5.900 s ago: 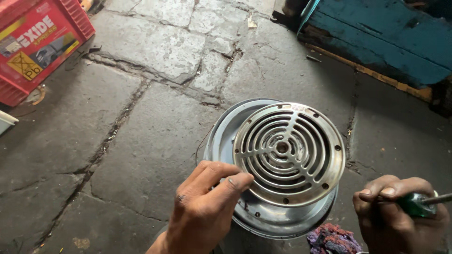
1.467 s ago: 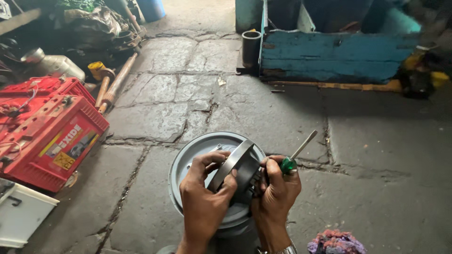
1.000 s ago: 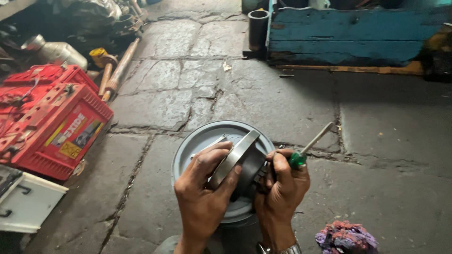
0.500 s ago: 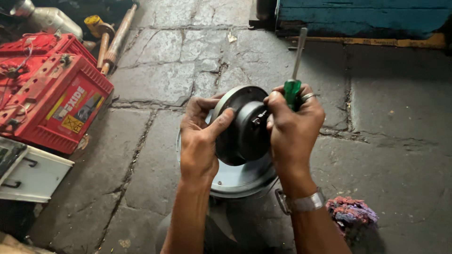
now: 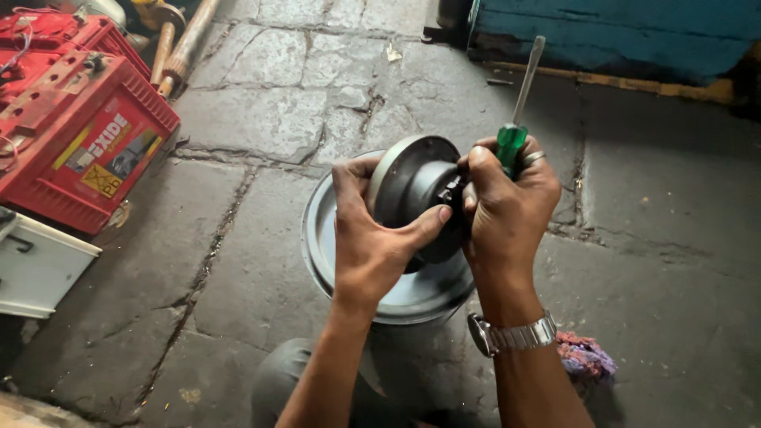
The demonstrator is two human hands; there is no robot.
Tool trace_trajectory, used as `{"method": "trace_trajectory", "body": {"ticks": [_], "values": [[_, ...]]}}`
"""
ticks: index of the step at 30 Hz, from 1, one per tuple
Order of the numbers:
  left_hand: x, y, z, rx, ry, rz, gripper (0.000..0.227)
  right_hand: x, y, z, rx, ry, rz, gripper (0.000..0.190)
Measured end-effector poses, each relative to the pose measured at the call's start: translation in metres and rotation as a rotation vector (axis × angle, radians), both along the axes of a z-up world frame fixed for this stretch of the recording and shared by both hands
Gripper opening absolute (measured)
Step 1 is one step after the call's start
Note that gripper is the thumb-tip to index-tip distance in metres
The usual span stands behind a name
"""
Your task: The person sits on the floor and assembles a circular metal mechanical part. They use a green-handled screwdriver to tighten screws and a wrench to secure bolts, repeatedly flipping the part over to access different sides.
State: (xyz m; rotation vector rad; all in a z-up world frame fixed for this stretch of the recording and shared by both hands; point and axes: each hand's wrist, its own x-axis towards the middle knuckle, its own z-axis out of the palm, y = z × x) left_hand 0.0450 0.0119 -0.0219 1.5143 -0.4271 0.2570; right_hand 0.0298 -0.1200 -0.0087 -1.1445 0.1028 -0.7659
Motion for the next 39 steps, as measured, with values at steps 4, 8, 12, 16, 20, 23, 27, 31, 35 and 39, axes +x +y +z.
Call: {"method": "trace_trajectory", "body": {"ticks": [4, 8, 12, 16, 20, 23, 27, 31, 35, 39], "values": [[-0.004, 0.006, 0.000, -0.219, 0.016, -0.111, 0.068, -0.003, 0.009, 0.001, -0.058, 0.022, -0.044, 0.004], [0.000, 0.012, -0.004, -0.252, 0.074, -0.164, 0.065, -0.003, 0.012, 0.002, -0.088, 0.001, -0.052, 0.004], [0.010, 0.025, -0.015, -0.566, 0.228, -0.395, 0.047, 0.002, 0.008, 0.005, 0.057, 0.046, 0.062, 0.004], [0.015, 0.035, -0.027, -0.820, 0.330, -0.580, 0.038, 0.005, 0.006, 0.004, 0.031, 0.012, 0.099, 0.005], [0.017, 0.033, -0.028, -0.858, 0.338, -0.610, 0.052, 0.007, 0.007, 0.004, 0.023, 0.017, 0.072, 0.005], [0.012, 0.031, -0.026, -0.427, 0.109, -0.476, 0.076, 0.010, 0.007, 0.004, 0.008, 0.017, 0.058, 0.006], [0.009, 0.022, -0.021, -0.224, -0.045, -0.235, 0.081, 0.013, 0.009, 0.008, -0.026, 0.013, 0.071, 0.005], [-0.001, 0.020, -0.018, -0.398, 0.052, -0.226, 0.074, 0.009, 0.015, 0.007, -0.079, 0.067, 0.056, 0.004], [-0.004, 0.020, -0.015, -0.441, 0.045, -0.258, 0.070, 0.005, 0.015, 0.006, -0.090, 0.032, 0.044, 0.004], [-0.005, 0.021, -0.012, -0.326, 0.007, -0.242, 0.070, -0.006, 0.013, 0.002, -0.139, 0.064, -0.051, 0.002]]}}
